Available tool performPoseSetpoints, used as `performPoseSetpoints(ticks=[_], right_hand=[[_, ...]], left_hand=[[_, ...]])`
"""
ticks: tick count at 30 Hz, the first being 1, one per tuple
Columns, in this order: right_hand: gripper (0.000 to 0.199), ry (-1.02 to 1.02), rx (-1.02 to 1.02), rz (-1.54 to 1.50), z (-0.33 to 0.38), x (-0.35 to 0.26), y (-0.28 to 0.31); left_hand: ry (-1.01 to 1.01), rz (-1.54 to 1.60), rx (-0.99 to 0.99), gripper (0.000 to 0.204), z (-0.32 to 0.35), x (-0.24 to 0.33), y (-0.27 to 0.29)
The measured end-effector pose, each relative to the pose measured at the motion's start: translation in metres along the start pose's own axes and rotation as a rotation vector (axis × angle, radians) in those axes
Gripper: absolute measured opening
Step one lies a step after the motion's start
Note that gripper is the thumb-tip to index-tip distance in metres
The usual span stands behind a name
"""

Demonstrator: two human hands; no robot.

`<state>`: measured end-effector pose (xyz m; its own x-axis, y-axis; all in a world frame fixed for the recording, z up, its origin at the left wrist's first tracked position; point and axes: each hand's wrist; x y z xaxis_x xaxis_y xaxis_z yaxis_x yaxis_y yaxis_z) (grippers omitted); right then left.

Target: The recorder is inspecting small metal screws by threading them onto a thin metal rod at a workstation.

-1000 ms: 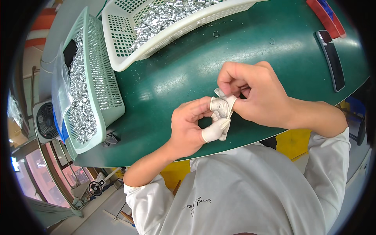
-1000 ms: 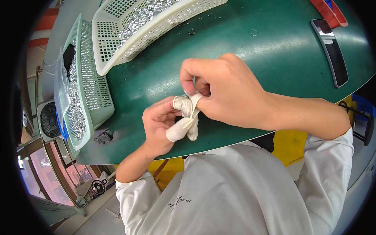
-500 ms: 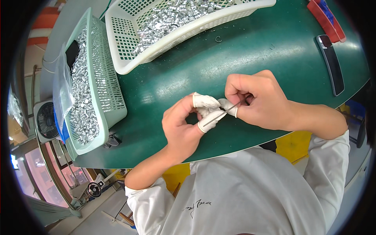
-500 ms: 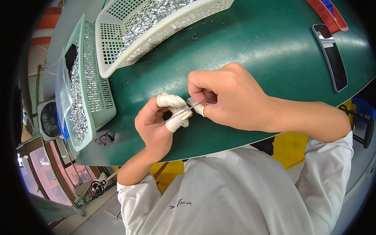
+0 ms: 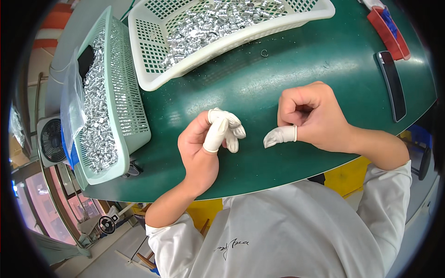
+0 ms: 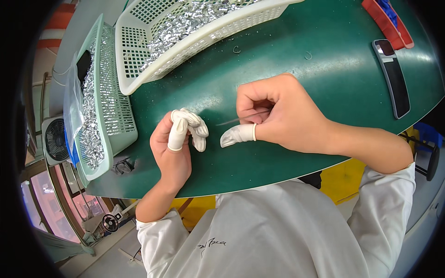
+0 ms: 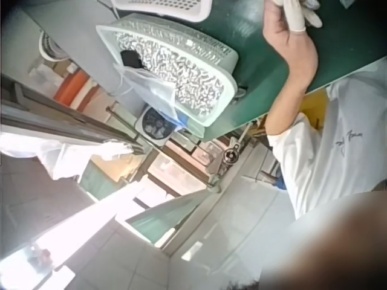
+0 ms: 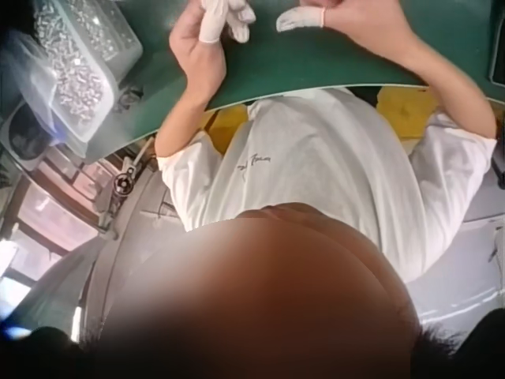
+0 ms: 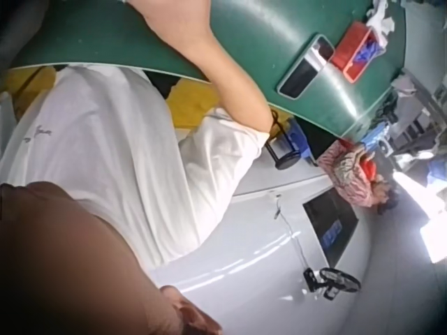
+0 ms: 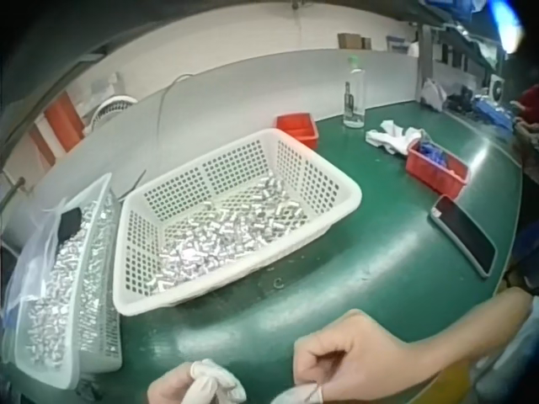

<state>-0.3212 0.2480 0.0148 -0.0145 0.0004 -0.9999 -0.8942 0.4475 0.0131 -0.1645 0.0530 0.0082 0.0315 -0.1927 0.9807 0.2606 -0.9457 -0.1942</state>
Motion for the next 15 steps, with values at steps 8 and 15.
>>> performPoseSetpoints(ticks=[8,15], right_hand=[[0.042,-0.132,-0.070,-0.066,-0.0001,-0.0067,0.0007],[0.029,-0.100,-0.096,0.095,-0.0014,-0.0069,-0.0006]], left_hand=[[0.015,-0.110,-0.038,0.022,-0.0001,0.0041,-0.0066],[0.004,-0.105,-0.047,0.016,0.0020,0.0030,-0.0075]])
Point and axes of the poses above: each hand's wrist, its own z-axis away from the middle knuckle, its own y-axis out of the back of the hand, x = y × z, and after that the axes turned 3 degrees about -x, right-handed
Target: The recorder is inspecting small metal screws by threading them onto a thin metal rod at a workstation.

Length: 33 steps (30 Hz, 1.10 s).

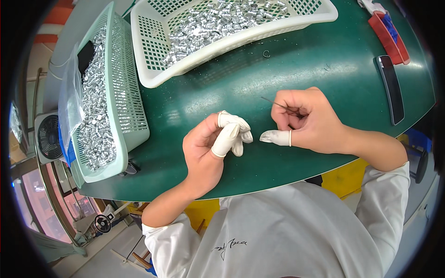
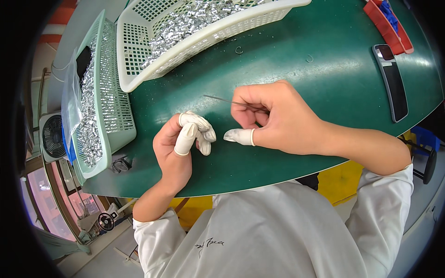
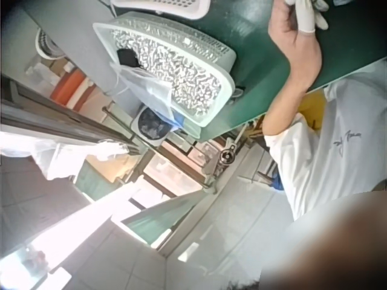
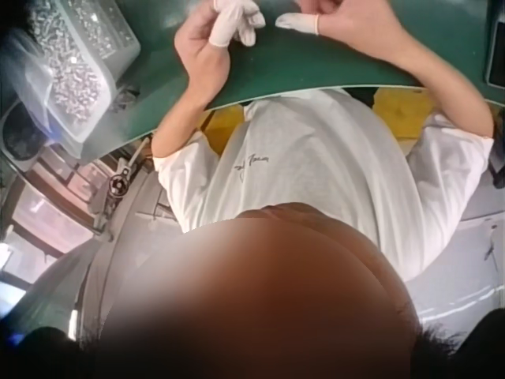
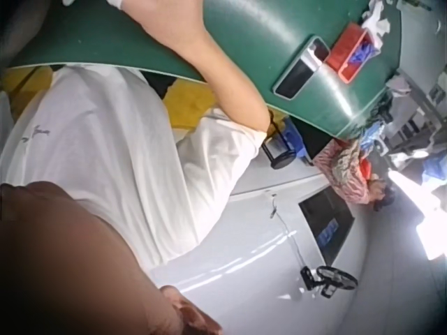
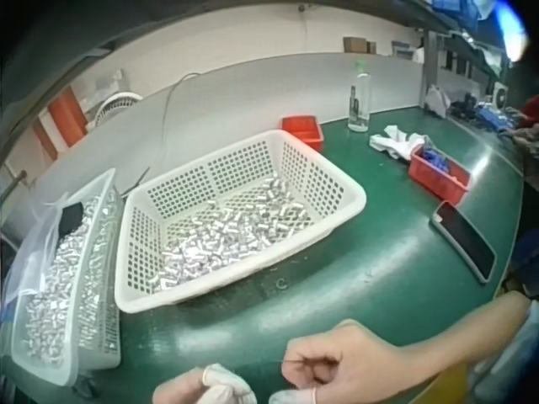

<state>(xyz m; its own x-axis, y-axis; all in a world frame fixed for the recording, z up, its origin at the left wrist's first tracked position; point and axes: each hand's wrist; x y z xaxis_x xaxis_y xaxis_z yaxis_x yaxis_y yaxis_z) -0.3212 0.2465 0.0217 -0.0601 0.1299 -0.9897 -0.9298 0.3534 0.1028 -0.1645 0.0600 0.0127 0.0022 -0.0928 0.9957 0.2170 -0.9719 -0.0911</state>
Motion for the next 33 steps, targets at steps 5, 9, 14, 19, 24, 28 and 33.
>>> performPoseSetpoints(ticks=[5,9,14,19,24,28,33], right_hand=[[0.029,0.137,0.002,0.135,-0.002,0.011,-0.008],[0.043,0.205,-0.004,0.215,-0.004,0.015,-0.011],[0.052,0.247,0.036,0.247,-0.006,0.017,-0.019],[0.053,0.240,0.008,0.215,-0.005,0.015,-0.017],[0.050,0.205,-0.035,0.201,-0.003,0.010,-0.013],[0.045,0.169,-0.060,0.197,-0.004,0.011,-0.009],[0.045,0.157,-0.056,0.174,-0.003,0.011,-0.008]], left_hand=[[-0.310,-0.384,-0.078,0.020,-0.003,-0.006,0.008],[-0.457,-0.589,-0.144,0.038,-0.003,-0.004,-0.008],[-0.528,-0.870,-0.128,0.045,0.001,-0.008,-0.019],[-0.595,-0.808,-0.082,0.038,-0.006,-0.013,-0.020],[-0.576,-0.762,-0.059,0.037,-0.004,-0.011,-0.020],[-0.533,-0.749,-0.073,0.039,-0.005,-0.011,-0.018],[-0.489,-0.661,-0.166,0.041,-0.007,-0.005,-0.012]])
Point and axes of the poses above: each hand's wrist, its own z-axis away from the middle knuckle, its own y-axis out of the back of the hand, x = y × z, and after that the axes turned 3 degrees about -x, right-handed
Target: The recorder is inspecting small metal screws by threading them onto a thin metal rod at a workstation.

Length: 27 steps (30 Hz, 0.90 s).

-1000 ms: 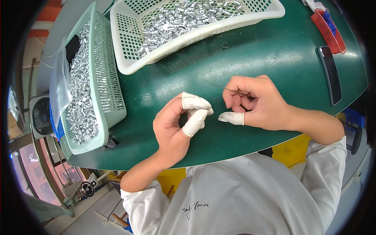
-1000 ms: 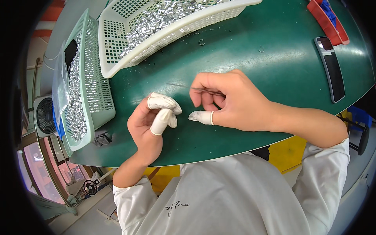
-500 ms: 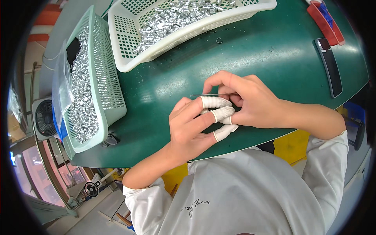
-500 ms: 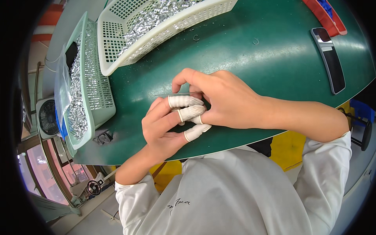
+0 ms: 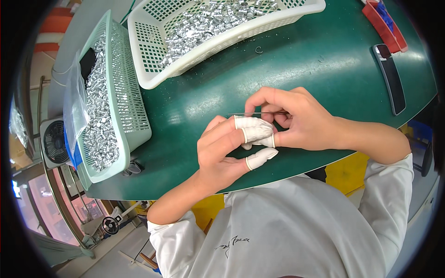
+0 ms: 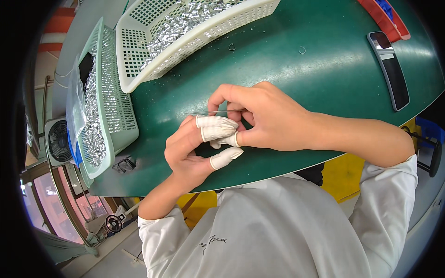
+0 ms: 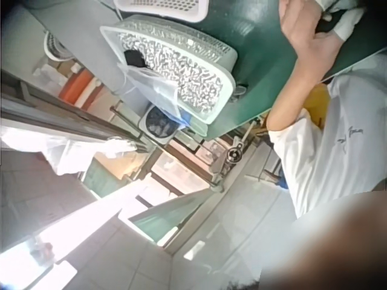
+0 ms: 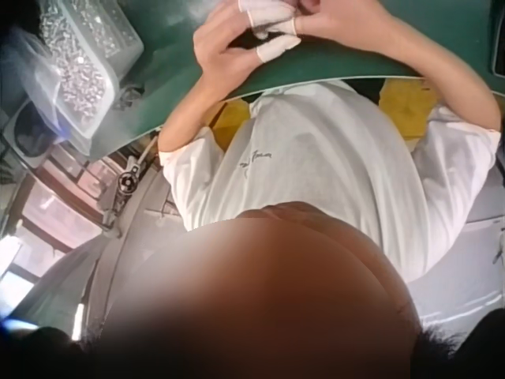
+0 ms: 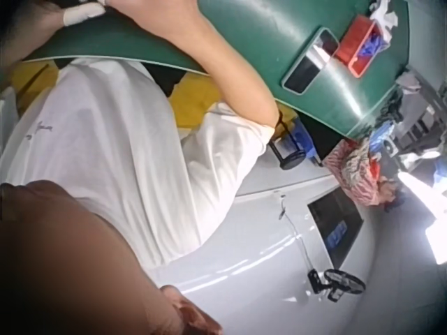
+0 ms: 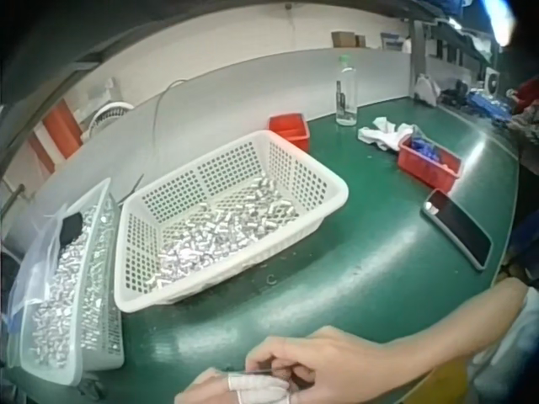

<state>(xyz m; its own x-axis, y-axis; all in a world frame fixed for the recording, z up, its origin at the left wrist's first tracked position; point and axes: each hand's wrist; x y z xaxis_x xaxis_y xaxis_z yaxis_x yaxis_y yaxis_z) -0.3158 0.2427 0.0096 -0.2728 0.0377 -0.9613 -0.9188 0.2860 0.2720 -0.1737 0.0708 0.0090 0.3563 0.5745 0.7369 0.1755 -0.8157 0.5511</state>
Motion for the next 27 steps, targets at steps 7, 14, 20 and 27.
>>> performPoseSetpoints(ticks=[7,14,20,27], right_hand=[[0.044,0.034,0.049,-0.024,0.000,-0.003,-0.011],[0.044,0.061,0.112,0.025,0.000,-0.002,-0.016],[0.047,-0.006,0.176,0.079,0.001,-0.001,-0.009],[0.055,0.056,0.185,0.295,0.001,0.003,-0.017]], left_hand=[[0.068,0.169,0.036,0.038,0.006,-0.001,-0.013],[0.049,0.002,0.038,0.042,0.002,0.011,-0.008],[0.240,0.015,0.005,0.034,0.007,0.005,0.008],[0.192,0.158,0.015,0.031,0.003,0.005,-0.014]])
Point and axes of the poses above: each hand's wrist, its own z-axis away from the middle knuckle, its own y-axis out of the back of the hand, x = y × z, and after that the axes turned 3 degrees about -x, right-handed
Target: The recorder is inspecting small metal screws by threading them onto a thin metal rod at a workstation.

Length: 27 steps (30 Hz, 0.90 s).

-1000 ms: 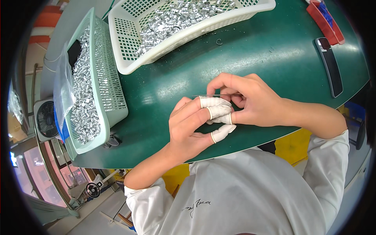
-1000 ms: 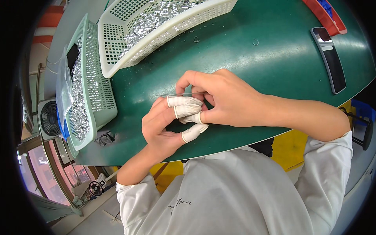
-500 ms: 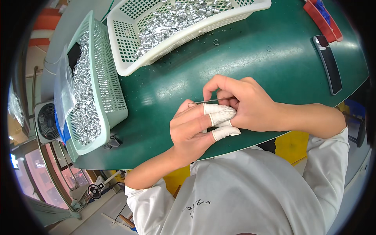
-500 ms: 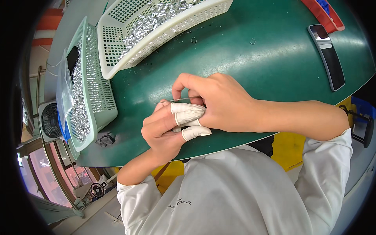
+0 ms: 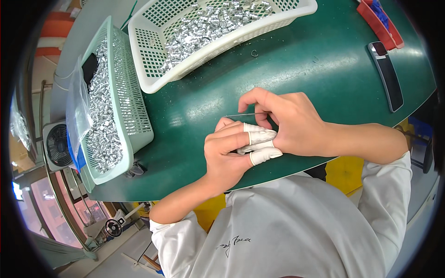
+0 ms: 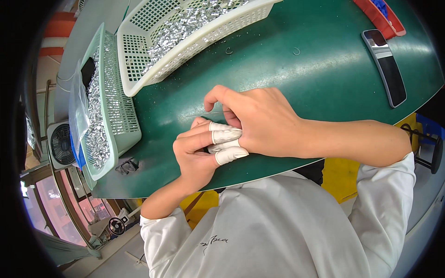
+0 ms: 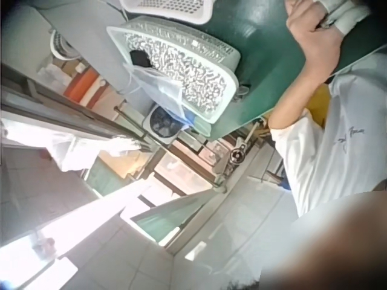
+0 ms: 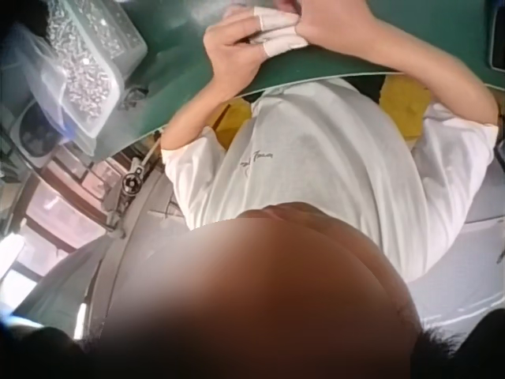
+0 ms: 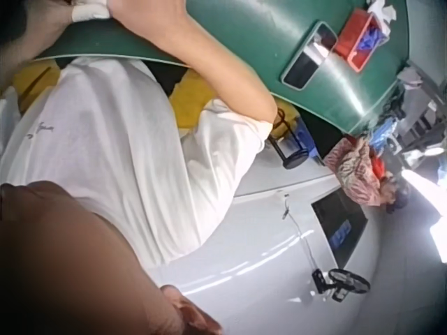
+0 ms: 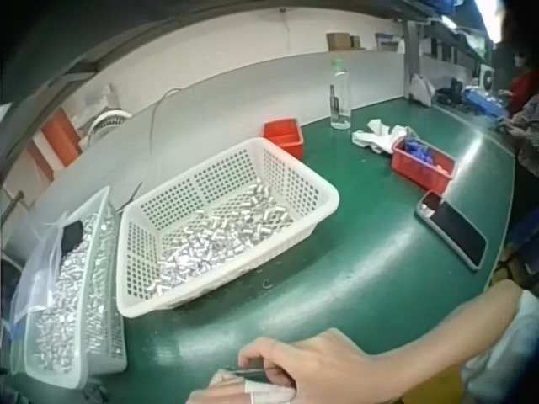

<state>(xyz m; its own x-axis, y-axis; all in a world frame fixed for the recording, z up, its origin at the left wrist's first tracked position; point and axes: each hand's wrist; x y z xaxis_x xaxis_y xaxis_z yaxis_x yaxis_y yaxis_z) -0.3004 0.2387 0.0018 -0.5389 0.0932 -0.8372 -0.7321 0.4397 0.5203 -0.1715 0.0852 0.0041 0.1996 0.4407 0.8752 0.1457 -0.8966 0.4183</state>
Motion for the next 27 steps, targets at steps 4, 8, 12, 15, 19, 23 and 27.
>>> performPoseSetpoints(ticks=[4,8,12,15,19,23,27], right_hand=[[0.055,0.014,0.056,0.074,-0.004,-0.004,-0.002],[0.053,0.069,0.121,0.130,-0.007,-0.004,-0.008],[0.050,0.211,0.230,0.073,-0.012,-0.006,-0.011],[0.049,0.279,0.306,0.087,-0.014,-0.011,-0.009],[0.048,0.347,0.307,0.177,-0.014,-0.017,-0.011],[0.050,0.326,0.243,0.260,-0.014,-0.022,-0.010],[0.056,0.298,0.255,0.261,-0.019,-0.025,-0.010]], left_hand=[[0.084,-0.023,0.083,0.034,0.006,0.008,-0.005],[0.042,-0.067,0.120,0.036,0.003,0.003,-0.005],[0.053,-0.088,0.108,0.041,-0.003,0.004,0.002],[0.070,-0.076,0.059,0.042,-0.004,0.001,0.004],[-0.206,-0.338,0.019,0.044,-0.006,0.003,0.002],[-0.311,-0.527,0.070,0.045,-0.007,0.010,-0.001],[-0.340,-0.491,0.098,0.044,-0.007,0.009,-0.002]])
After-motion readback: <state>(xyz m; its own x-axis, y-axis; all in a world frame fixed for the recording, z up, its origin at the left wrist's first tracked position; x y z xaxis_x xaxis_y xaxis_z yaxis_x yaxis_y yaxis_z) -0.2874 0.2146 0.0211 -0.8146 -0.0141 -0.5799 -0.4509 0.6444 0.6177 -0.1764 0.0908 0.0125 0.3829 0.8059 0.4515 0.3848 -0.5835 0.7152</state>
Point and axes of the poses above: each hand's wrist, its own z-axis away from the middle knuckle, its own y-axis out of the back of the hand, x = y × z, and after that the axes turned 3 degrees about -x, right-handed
